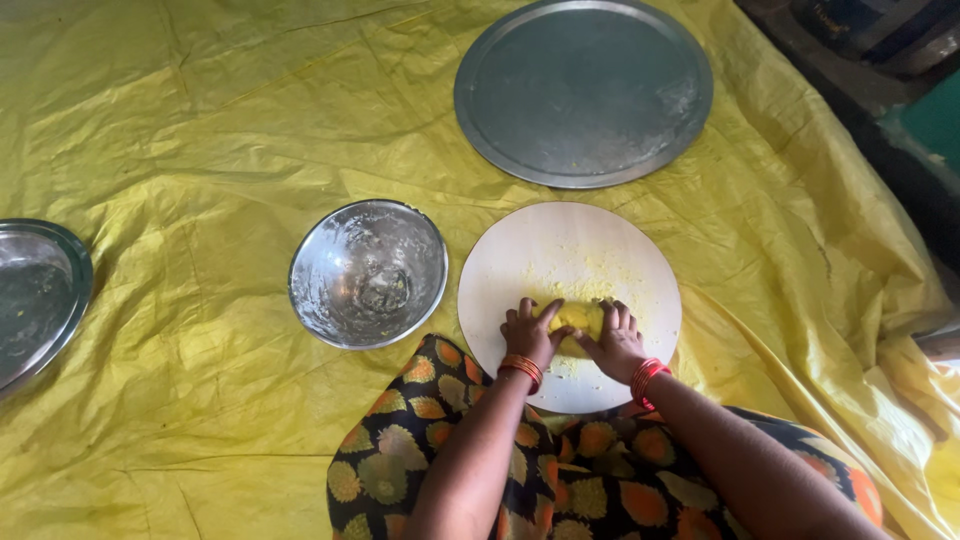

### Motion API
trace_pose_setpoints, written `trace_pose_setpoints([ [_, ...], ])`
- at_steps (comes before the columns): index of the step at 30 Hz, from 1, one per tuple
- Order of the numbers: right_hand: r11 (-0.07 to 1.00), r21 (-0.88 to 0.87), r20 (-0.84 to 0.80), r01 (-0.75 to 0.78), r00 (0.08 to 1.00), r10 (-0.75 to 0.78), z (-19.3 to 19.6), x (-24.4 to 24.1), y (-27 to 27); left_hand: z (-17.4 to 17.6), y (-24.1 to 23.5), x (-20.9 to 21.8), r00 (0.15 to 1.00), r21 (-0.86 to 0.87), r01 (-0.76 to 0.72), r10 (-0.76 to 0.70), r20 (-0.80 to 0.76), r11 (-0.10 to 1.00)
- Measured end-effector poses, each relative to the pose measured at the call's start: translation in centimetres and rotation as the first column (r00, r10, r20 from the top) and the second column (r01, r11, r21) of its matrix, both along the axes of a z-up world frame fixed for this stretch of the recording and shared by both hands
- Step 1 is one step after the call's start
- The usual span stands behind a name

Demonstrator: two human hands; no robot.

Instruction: The person kneads a yellow dough on a white circular board using both hands. They repeatedly press, fold, and roll the dough, occasionally transferring it to a metal bowl and back. The process continues until the dough is shaped into a smooth log.

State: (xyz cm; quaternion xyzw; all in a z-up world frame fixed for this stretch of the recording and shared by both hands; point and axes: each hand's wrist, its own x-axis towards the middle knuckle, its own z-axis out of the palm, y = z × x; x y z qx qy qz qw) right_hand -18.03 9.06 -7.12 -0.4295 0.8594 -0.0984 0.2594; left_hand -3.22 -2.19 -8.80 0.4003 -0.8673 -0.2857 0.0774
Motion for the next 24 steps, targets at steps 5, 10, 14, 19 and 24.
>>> trace_pose_setpoints([
  [5, 0.989, 0.049, 0.089, -0.142, 0.986, 0.137, 3.8, -1.6, 0.4, 4.1, -1.1, 1.1, 0.955, 0.033, 0.173, -0.176, 0.239, 0.984],
  [10, 0.973, 0.133, -0.254, -0.187, 0.943, 0.216, 5.5, -0.6, 0.5, 5.4, -0.1, 1.8, 0.914, -0.141, 0.345, -0.297, 0.278, 0.928],
  [14, 0.905, 0.090, -0.312, -0.417, 0.851, 0.423, 4.3, -0.8, -0.1, 2.9, 0.1, 1.1, 0.887, -0.202, 0.412, -0.341, 0.313, 0.888],
  [19, 0.764, -0.227, -0.473, -0.604, 0.754, 0.456, 0.7, -2.6, 0.6, -0.8, -0.4, 1.1, 0.914, -0.250, 0.401, -0.366, 0.176, 0.881],
  [24, 0.817, -0.404, -0.300, -0.412, 0.903, 0.308, -1.8, -4.3, -0.5, -1.3, -1.0, -0.4, 0.960, -0.255, 0.279, -0.265, 0.088, 0.926],
])
